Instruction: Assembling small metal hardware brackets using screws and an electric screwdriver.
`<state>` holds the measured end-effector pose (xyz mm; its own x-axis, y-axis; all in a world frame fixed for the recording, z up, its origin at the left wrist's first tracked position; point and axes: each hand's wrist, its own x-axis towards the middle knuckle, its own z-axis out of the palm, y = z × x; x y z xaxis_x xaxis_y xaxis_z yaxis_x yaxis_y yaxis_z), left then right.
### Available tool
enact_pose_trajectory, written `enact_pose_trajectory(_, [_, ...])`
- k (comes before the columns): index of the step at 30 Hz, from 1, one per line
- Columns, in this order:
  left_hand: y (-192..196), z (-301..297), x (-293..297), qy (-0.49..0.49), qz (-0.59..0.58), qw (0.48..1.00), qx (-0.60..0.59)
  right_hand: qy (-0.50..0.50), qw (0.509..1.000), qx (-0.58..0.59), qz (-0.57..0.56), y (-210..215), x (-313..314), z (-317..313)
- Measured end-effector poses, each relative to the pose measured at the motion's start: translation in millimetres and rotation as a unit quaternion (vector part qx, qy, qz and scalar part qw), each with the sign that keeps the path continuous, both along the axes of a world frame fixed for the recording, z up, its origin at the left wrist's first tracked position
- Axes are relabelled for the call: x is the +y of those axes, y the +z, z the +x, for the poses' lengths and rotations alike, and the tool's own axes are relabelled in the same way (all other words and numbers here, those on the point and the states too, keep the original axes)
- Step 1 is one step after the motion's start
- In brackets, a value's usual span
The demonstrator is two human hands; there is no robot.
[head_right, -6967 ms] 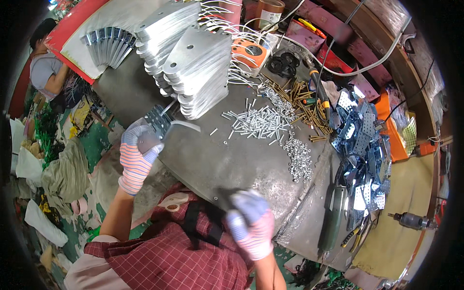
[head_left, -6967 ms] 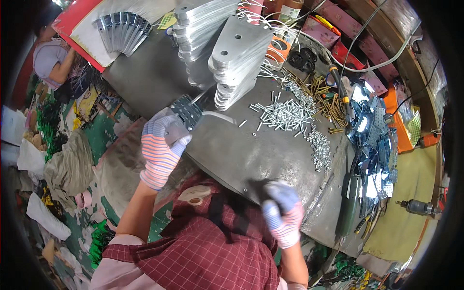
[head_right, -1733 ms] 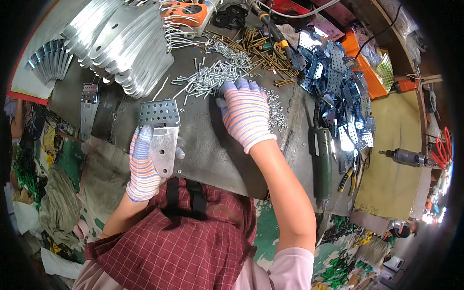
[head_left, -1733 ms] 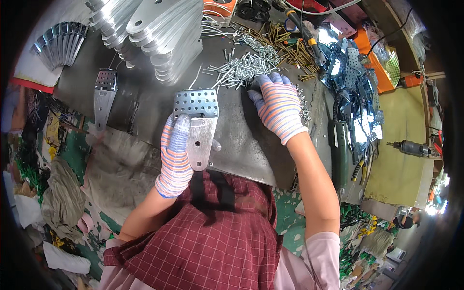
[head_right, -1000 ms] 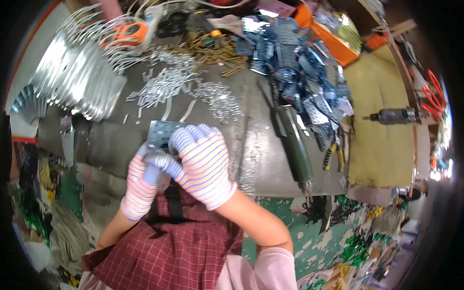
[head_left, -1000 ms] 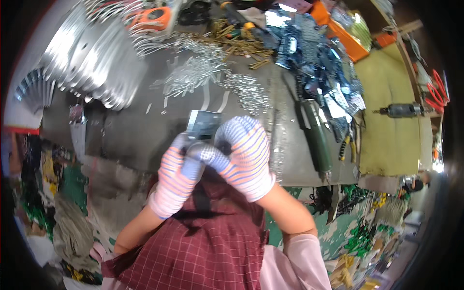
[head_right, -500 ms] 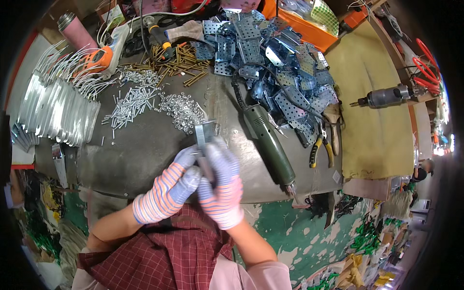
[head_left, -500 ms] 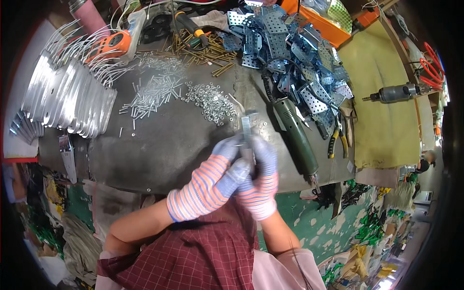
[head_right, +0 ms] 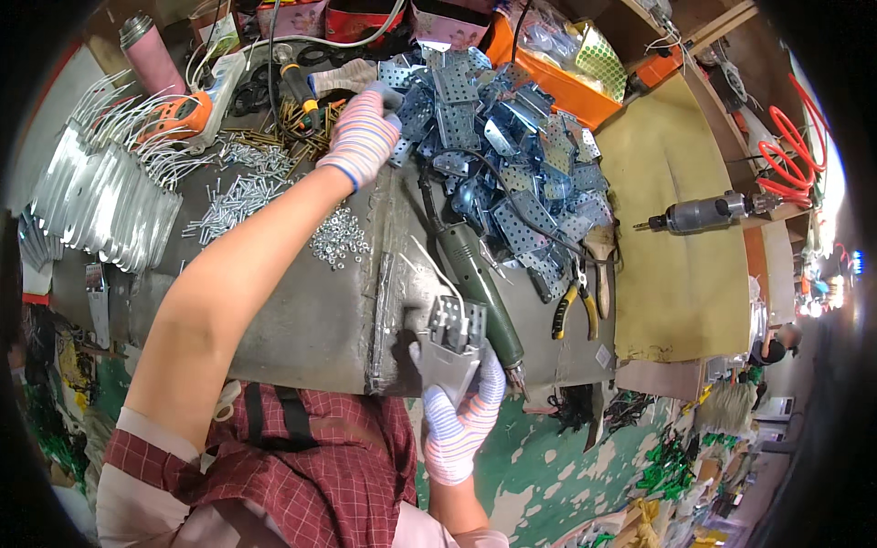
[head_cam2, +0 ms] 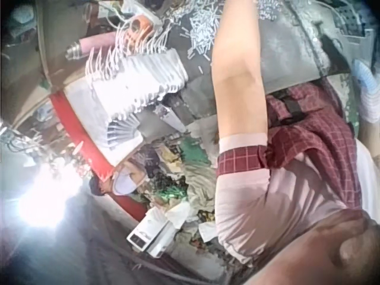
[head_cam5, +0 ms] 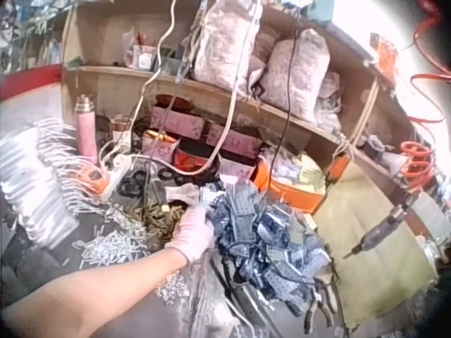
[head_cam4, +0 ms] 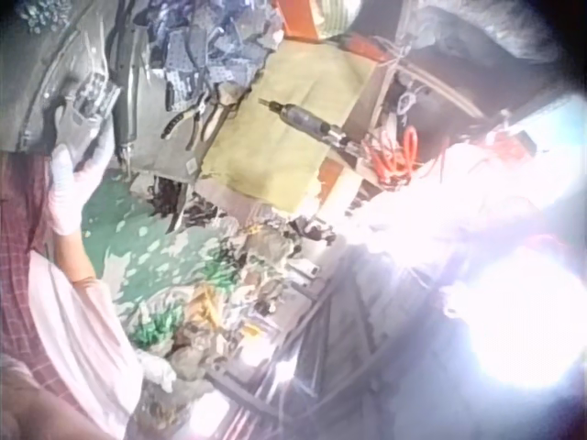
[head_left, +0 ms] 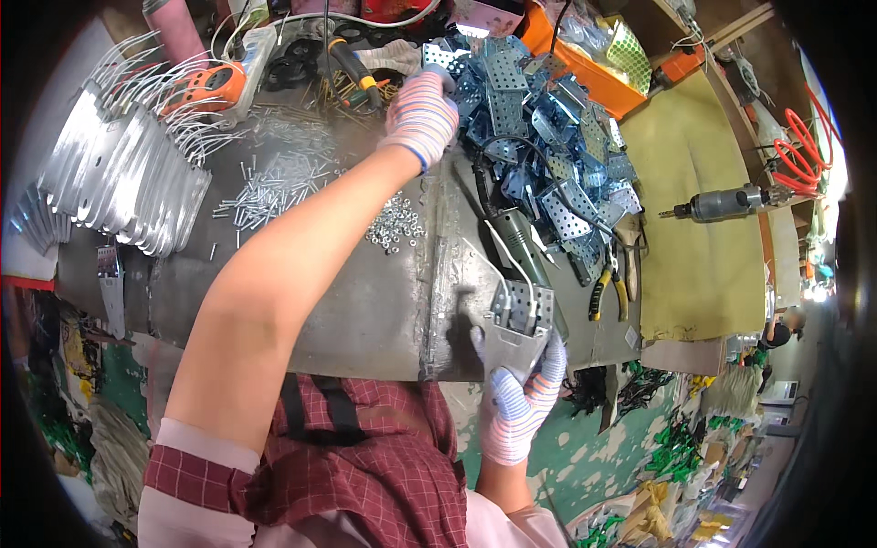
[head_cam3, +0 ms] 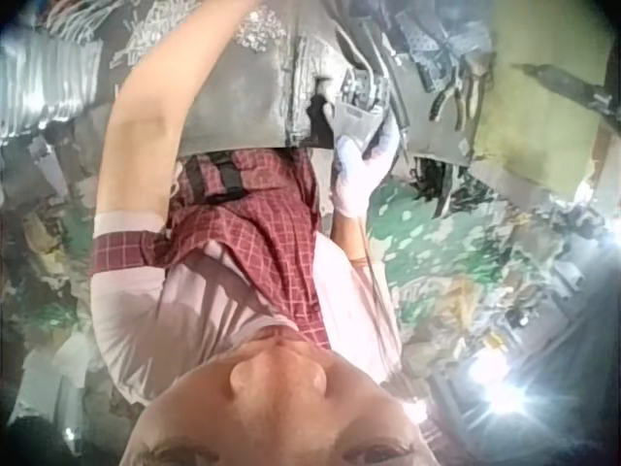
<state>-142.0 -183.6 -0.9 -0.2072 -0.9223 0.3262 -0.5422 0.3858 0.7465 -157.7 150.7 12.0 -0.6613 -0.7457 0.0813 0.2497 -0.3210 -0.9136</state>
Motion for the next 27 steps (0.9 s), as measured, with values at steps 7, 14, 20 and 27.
enact_pose_trajectory(7, [3.0, 113.5, 166.9, -0.135, 0.385, 0.806, 0.43, -0.035, 0.999, 0.003, 0.025, -5.2, 8.1, -12.7])
enact_pose_trajectory(14, [40.9, 204.1, 227.9, -0.113, 0.637, 0.659, 0.383, 0.041, 0.998, -0.033, 0.023, -7.8, -5.7, 3.6])
enact_pose_trajectory(20, [46.5, 205.0, 179.3, -0.202, 0.172, 0.963, 0.036, 0.048, 0.998, -0.043, 0.02, 2.1, -17.3, 23.6])
enact_pose_trajectory(27, [13.0, 186.4, 159.1, -0.18, 0.333, 0.919, 0.113, 0.111, 0.989, -0.096, 0.018, -0.9, -22.2, 31.4])
